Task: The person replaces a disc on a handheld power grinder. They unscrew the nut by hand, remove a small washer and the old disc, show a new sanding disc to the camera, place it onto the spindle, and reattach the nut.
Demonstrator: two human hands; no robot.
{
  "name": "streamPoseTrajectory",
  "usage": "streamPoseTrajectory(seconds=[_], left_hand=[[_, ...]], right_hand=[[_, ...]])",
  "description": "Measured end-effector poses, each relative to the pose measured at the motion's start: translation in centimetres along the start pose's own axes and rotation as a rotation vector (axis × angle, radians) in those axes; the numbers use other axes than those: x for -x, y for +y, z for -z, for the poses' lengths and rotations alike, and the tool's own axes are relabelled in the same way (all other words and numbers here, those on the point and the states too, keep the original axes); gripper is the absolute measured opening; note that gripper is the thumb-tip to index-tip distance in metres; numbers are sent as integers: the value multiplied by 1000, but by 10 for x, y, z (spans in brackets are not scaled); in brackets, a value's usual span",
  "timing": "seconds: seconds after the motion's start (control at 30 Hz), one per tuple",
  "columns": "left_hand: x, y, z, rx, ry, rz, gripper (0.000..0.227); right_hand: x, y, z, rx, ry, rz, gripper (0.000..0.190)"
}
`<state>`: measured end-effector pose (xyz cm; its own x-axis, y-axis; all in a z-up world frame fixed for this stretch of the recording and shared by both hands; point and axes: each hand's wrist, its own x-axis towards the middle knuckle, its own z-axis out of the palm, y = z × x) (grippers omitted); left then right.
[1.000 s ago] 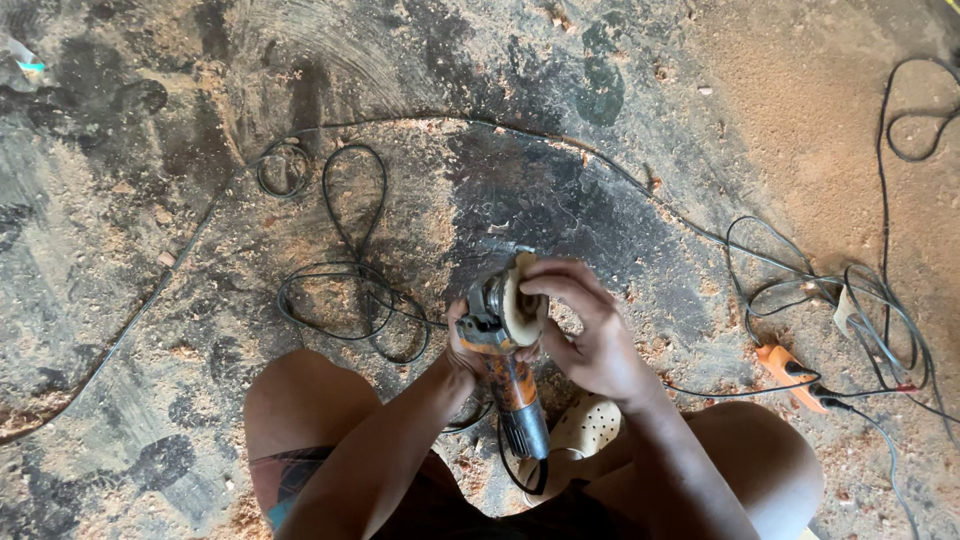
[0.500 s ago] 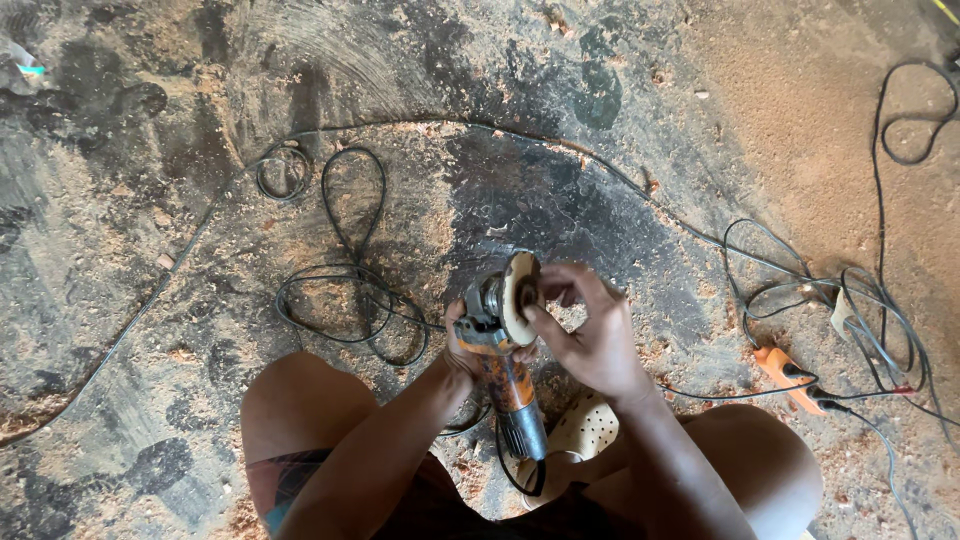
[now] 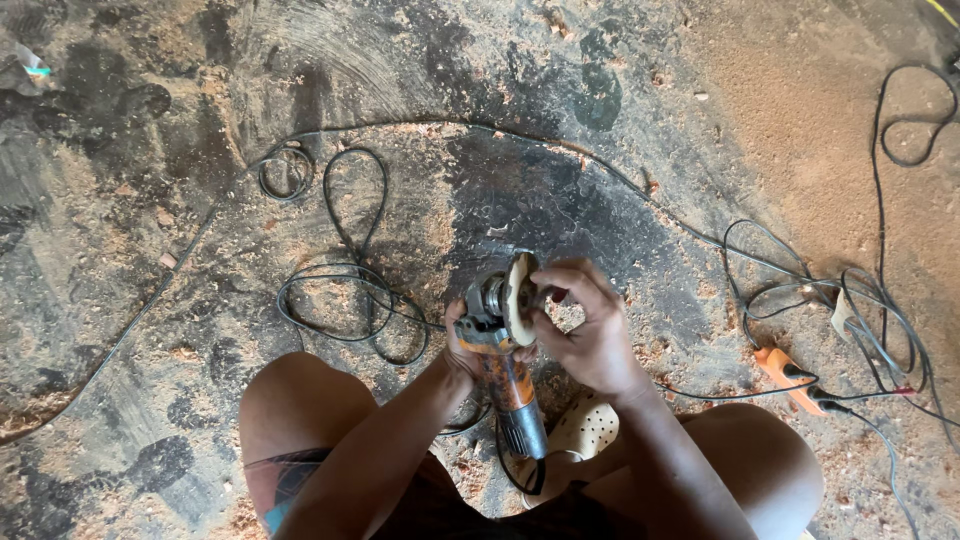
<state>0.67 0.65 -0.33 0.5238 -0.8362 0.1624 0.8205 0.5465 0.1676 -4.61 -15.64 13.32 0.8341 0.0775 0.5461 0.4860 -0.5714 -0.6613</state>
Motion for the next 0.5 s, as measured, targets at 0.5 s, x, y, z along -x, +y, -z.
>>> streamPoseTrajectory(seconds=[0.5], left_hand=[[-2,8,-11,-159,-2,-24,93]], right_hand=[[3,19,-15,-859,-26,-852,26]])
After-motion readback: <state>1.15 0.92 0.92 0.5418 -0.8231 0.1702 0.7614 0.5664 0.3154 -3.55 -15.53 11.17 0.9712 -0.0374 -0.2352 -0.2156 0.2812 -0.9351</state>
